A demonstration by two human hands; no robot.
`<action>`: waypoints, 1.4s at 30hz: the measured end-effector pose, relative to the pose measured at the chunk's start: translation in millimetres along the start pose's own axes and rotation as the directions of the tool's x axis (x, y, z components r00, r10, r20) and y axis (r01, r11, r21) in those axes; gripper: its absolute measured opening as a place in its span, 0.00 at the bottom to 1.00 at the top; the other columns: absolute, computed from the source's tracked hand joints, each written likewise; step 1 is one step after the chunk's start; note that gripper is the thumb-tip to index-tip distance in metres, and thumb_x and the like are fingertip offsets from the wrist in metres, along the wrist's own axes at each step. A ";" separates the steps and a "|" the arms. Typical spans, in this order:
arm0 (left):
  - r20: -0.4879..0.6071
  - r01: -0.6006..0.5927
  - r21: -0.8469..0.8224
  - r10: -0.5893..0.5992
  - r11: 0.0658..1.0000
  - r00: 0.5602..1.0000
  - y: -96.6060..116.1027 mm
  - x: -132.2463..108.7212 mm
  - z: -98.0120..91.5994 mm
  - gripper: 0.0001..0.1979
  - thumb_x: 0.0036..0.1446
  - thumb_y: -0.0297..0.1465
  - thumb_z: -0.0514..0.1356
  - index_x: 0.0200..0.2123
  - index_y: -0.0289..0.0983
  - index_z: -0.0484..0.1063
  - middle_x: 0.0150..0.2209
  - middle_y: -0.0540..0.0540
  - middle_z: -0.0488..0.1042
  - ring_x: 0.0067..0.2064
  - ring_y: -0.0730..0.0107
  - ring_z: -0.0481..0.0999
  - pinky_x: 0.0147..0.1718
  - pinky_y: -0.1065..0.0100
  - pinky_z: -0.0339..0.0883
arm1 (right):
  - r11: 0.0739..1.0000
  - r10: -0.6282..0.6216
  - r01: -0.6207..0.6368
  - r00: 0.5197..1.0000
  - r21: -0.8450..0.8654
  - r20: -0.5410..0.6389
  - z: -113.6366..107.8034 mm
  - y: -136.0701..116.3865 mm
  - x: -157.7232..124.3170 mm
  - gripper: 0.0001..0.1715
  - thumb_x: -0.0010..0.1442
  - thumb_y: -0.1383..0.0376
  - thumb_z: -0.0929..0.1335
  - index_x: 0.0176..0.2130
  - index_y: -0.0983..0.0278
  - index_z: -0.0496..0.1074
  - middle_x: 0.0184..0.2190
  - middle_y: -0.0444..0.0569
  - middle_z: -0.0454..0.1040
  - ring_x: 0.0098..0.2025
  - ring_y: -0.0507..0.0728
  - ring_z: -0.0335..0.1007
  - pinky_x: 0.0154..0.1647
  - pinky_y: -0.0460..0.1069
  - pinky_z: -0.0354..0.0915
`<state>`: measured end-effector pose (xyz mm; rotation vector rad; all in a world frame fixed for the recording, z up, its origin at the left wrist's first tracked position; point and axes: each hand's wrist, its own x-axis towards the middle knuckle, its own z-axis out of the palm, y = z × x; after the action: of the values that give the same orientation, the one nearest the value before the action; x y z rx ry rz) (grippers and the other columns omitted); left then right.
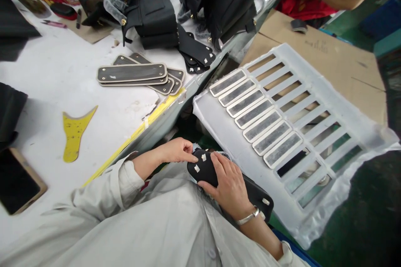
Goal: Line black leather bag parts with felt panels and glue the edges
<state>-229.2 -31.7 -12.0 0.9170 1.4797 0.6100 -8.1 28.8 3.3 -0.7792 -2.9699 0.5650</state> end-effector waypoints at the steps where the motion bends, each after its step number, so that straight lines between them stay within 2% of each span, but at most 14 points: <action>1: -0.035 -0.015 0.024 0.016 1.000 0.999 0.8 -1.1 2.8 0.17 0.42 0.41 0.63 0.19 0.37 0.59 0.15 0.58 0.57 0.19 0.79 0.55 0.18 0.74 0.47 | 1.000 -0.001 0.001 1.000 -0.001 -0.002 0.0 -0.1 0.1 0.45 0.54 0.44 0.64 0.60 0.69 0.55 0.58 0.60 0.61 0.58 0.66 0.57 0.55 0.60 0.56; 6: -0.256 -0.041 0.098 0.064 0.994 0.965 2.5 -7.3 19.4 0.13 0.43 0.35 0.60 0.19 0.37 0.58 0.18 0.57 0.57 0.22 0.78 0.54 0.21 0.73 0.47 | 0.999 -0.020 0.019 1.000 -0.038 -0.013 -3.6 -1.7 -1.7 0.45 0.54 0.44 0.65 0.60 0.69 0.56 0.59 0.60 0.60 0.58 0.66 0.56 0.55 0.59 0.57; 10: -0.301 -0.043 0.091 0.069 0.995 0.951 -2.5 -8.1 25.7 0.12 0.45 0.35 0.59 0.21 0.38 0.57 0.19 0.57 0.57 0.23 0.77 0.56 0.22 0.72 0.49 | 0.993 -0.065 0.065 0.998 -0.097 0.009 -5.0 -4.1 -2.9 0.37 0.57 0.47 0.63 0.60 0.60 0.59 0.62 0.52 0.57 0.60 0.65 0.53 0.57 0.61 0.54; 12: -0.326 -0.068 0.105 0.099 0.992 0.940 -3.9 -8.6 27.7 0.11 0.46 0.35 0.59 0.23 0.38 0.58 0.20 0.57 0.57 0.23 0.77 0.56 0.22 0.72 0.51 | 0.993 -0.064 0.065 0.998 -0.101 0.012 -4.2 -5.7 -1.7 0.35 0.58 0.47 0.63 0.60 0.58 0.59 0.62 0.51 0.57 0.61 0.66 0.52 0.58 0.62 0.53; 14: -0.356 -0.086 0.123 0.125 0.989 0.926 -3.5 -10.2 30.6 0.08 0.49 0.35 0.58 0.29 0.37 0.63 0.21 0.57 0.59 0.24 0.76 0.58 0.24 0.72 0.54 | 0.994 -0.054 0.055 0.998 -0.096 0.014 -2.9 -7.1 0.1 0.36 0.58 0.46 0.62 0.61 0.59 0.58 0.62 0.51 0.56 0.61 0.66 0.51 0.58 0.62 0.52; 18: -0.383 -0.126 0.218 0.204 0.968 0.901 -1.6 -15.5 39.3 0.15 0.55 0.36 0.55 0.45 0.38 0.69 0.33 0.49 0.69 0.33 0.71 0.67 0.34 0.68 0.62 | 0.993 -0.057 0.060 0.998 -0.100 0.027 -4.7 -2.1 -4.2 0.37 0.58 0.45 0.61 0.61 0.59 0.57 0.63 0.50 0.55 0.62 0.65 0.50 0.59 0.62 0.51; 22: -0.402 -0.147 0.277 0.253 0.950 0.880 -6.1 -18.1 47.2 0.17 0.58 0.38 0.53 0.48 0.38 0.70 0.38 0.46 0.69 0.38 0.68 0.69 0.40 0.65 0.64 | 0.984 -0.073 0.079 0.997 -0.161 0.039 -20.8 24.8 -39.2 0.33 0.59 0.48 0.62 0.59 0.58 0.60 0.61 0.49 0.58 0.62 0.65 0.51 0.59 0.61 0.50; 26: -0.438 -0.151 0.279 0.266 0.948 0.859 -11.3 -15.7 52.1 0.18 0.58 0.39 0.52 0.47 0.37 0.71 0.42 0.45 0.69 0.41 0.68 0.70 0.42 0.65 0.65 | 0.968 0.028 -0.020 0.999 -0.248 0.032 -38.1 53.0 -89.1 0.30 0.59 0.51 0.65 0.58 0.57 0.63 0.59 0.51 0.63 0.61 0.66 0.52 0.58 0.62 0.51; 29: -0.451 -0.152 0.260 0.260 0.953 0.854 -11.4 -13.2 50.9 0.18 0.57 0.39 0.53 0.46 0.36 0.71 0.45 0.44 0.70 0.43 0.67 0.70 0.43 0.66 0.65 | 0.967 0.094 -0.093 0.996 -0.237 -0.006 -39.6 57.4 -106.4 0.27 0.60 0.53 0.64 0.56 0.59 0.65 0.57 0.53 0.64 0.60 0.65 0.55 0.59 0.62 0.52; 32: -0.409 -0.147 0.278 0.255 0.949 0.876 -10.2 -12.5 45.3 0.18 0.56 0.40 0.54 0.46 0.36 0.71 0.43 0.45 0.72 0.42 0.66 0.71 0.45 0.64 0.65 | 0.974 0.148 -0.160 0.986 -0.160 -0.082 -32.6 49.4 -101.6 0.24 0.62 0.54 0.63 0.53 0.62 0.67 0.55 0.54 0.66 0.57 0.62 0.59 0.60 0.60 0.51; 36: -0.357 -0.182 0.343 0.307 0.921 0.882 -4.7 -16.2 43.3 0.22 0.54 0.42 0.56 0.49 0.36 0.68 0.49 0.43 0.69 0.47 0.65 0.70 0.47 0.63 0.66 | 0.975 0.206 -0.215 0.968 -0.055 -0.141 -22.8 31.8 -80.6 0.29 0.61 0.53 0.63 0.55 0.67 0.64 0.54 0.56 0.66 0.55 0.62 0.60 0.59 0.58 0.51; 40: -0.272 -0.190 0.506 0.364 0.842 0.891 4.0 -19.1 54.9 0.37 0.46 0.43 0.63 0.58 0.35 0.58 0.57 0.40 0.61 0.56 0.59 0.63 0.56 0.59 0.58 | 0.976 0.216 -0.217 0.974 -0.013 -0.070 -21.0 17.4 -55.5 0.32 0.58 0.50 0.65 0.56 0.65 0.62 0.53 0.57 0.67 0.53 0.63 0.62 0.53 0.57 0.56; 42: -0.243 -0.177 0.558 0.364 0.810 0.899 5.9 -18.0 61.4 0.40 0.45 0.42 0.64 0.60 0.34 0.56 0.57 0.39 0.60 0.58 0.58 0.61 0.58 0.57 0.54 | 0.974 0.224 -0.224 0.974 0.002 -0.004 -22.0 14.0 -42.9 0.33 0.56 0.48 0.65 0.55 0.63 0.61 0.52 0.56 0.68 0.52 0.64 0.64 0.51 0.56 0.58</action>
<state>-168.6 -52.1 -5.1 1.5378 1.8929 0.6032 38.5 27.1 22.1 -1.1238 -2.8958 0.5726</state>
